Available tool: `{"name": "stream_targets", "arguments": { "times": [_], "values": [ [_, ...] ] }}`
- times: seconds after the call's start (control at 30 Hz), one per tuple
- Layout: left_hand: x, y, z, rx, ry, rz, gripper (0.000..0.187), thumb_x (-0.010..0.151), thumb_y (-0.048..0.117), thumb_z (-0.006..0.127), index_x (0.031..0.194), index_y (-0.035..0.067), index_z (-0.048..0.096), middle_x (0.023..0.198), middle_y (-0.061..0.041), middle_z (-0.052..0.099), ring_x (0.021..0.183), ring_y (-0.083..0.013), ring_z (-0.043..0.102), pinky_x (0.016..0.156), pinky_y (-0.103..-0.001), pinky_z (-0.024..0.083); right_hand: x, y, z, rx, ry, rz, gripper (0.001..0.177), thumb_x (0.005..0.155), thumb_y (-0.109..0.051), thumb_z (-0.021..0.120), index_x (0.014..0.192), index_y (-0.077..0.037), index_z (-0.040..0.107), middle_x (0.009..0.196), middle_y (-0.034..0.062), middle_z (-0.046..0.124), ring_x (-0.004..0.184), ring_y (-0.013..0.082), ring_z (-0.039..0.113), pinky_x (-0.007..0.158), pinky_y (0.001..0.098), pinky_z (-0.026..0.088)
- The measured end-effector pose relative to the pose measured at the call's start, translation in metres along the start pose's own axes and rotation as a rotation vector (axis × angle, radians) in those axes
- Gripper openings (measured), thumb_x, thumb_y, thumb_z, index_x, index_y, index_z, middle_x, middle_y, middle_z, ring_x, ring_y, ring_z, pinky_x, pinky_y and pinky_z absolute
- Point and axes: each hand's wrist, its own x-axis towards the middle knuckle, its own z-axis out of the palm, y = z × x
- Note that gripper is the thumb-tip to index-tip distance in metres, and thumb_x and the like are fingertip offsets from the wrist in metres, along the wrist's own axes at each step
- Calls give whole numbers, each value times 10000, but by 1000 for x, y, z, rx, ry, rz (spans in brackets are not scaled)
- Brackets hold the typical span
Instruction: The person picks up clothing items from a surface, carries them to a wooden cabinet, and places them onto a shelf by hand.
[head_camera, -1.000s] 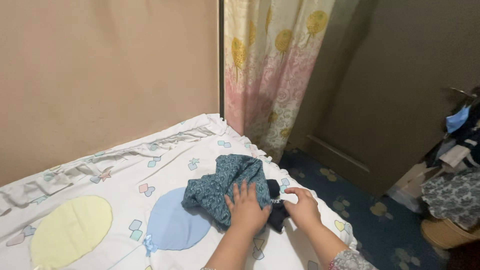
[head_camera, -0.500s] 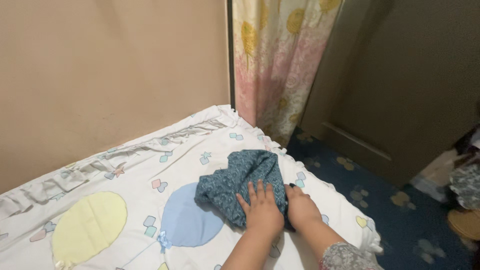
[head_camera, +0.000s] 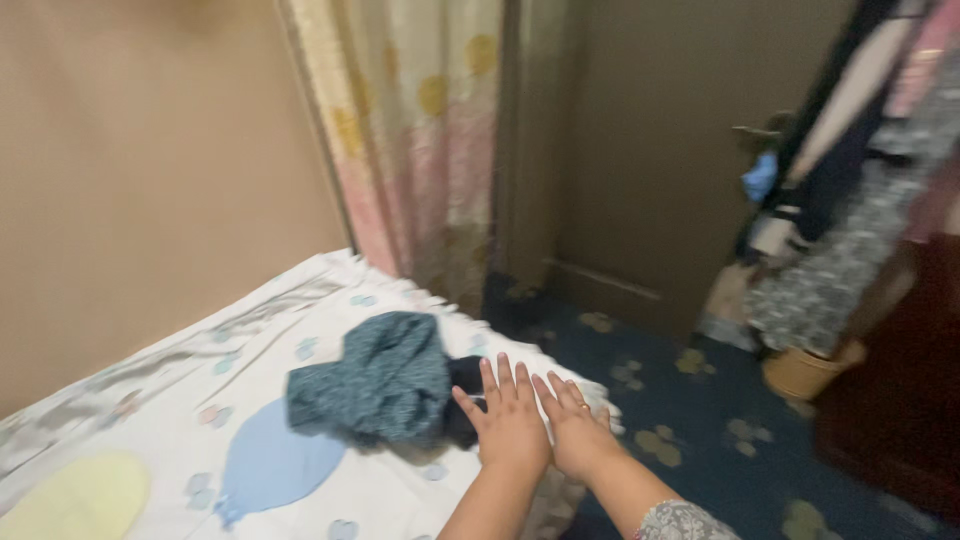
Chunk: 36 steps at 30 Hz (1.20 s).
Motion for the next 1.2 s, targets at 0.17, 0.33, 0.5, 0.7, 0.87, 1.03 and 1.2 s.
{"name": "stream_targets", "arguments": {
  "times": [0.17, 0.33, 0.5, 0.7, 0.87, 1.03, 1.2],
  "values": [
    [-50, 101, 7, 103, -9, 169, 880, 861, 195, 634, 1587, 28, 165, 1698, -181, 27, 1557, -387, -73, 1099, -794, -94, -94, 71, -41, -39, 21, 170, 972, 918, -208, 701, 1630, -308, 48, 1734, -42, -15, 1600, 213, 25, 1221, 691, 128],
    [-123, 207, 15, 47, -172, 327, 1015, 859, 348, 705, 1612, 13, 113, 1716, -150, 3, 1583, -342, -73, 1152, -772, -60, -203, 154, -65, -105, 85, 333, 998, 902, -261, 723, 1633, -290, 44, 1734, -38, -22, 1601, 203, 15, 1218, 696, 113],
    [-193, 299, 29, 73, -126, 518, 987, 874, 313, 695, 1611, 15, 110, 1716, -145, 15, 1578, -337, -63, 1141, -779, -53, -312, 222, -83, -128, 176, 491, 992, 904, -343, 730, 1627, -273, 55, 1725, -38, -9, 1596, 198, 14, 1215, 699, 104],
    [-273, 398, 30, 78, -211, 692, 995, 896, 322, 690, 1620, 21, 77, 1721, -136, -16, 1582, -322, -75, 1157, -761, -49, -435, 285, -105, -167, 262, 678, 1033, 874, -296, 751, 1636, -242, 56, 1732, -39, 5, 1593, 196, 33, 1208, 691, 118],
    [-330, 455, 34, 82, -228, 854, 973, 900, 261, 683, 1618, 20, 72, 1720, -133, -20, 1578, -330, -84, 1146, -770, -51, -517, 313, -108, -132, 300, 864, 1052, 859, -332, 765, 1628, -225, 55, 1728, -34, 1, 1589, 200, 36, 1204, 702, 123],
    [-378, 502, 46, 95, -364, 994, 971, 894, 198, 668, 1622, 20, 51, 1725, -127, -35, 1580, -325, -97, 1156, -754, -68, -590, 339, -95, -70, 327, 1022, 1048, 860, -345, 768, 1623, -213, 62, 1727, -24, 5, 1591, 202, 42, 1200, 711, 124],
    [-421, 557, 73, 81, -471, 1117, 938, 910, 205, 625, 1624, 17, 47, 1728, -120, -40, 1585, -319, -99, 1154, -757, -79, -654, 366, -81, -4, 312, 1222, 1062, 848, -307, 766, 1624, -233, 45, 1727, -37, -12, 1594, 192, 34, 1221, 677, 123]
  ]
}}
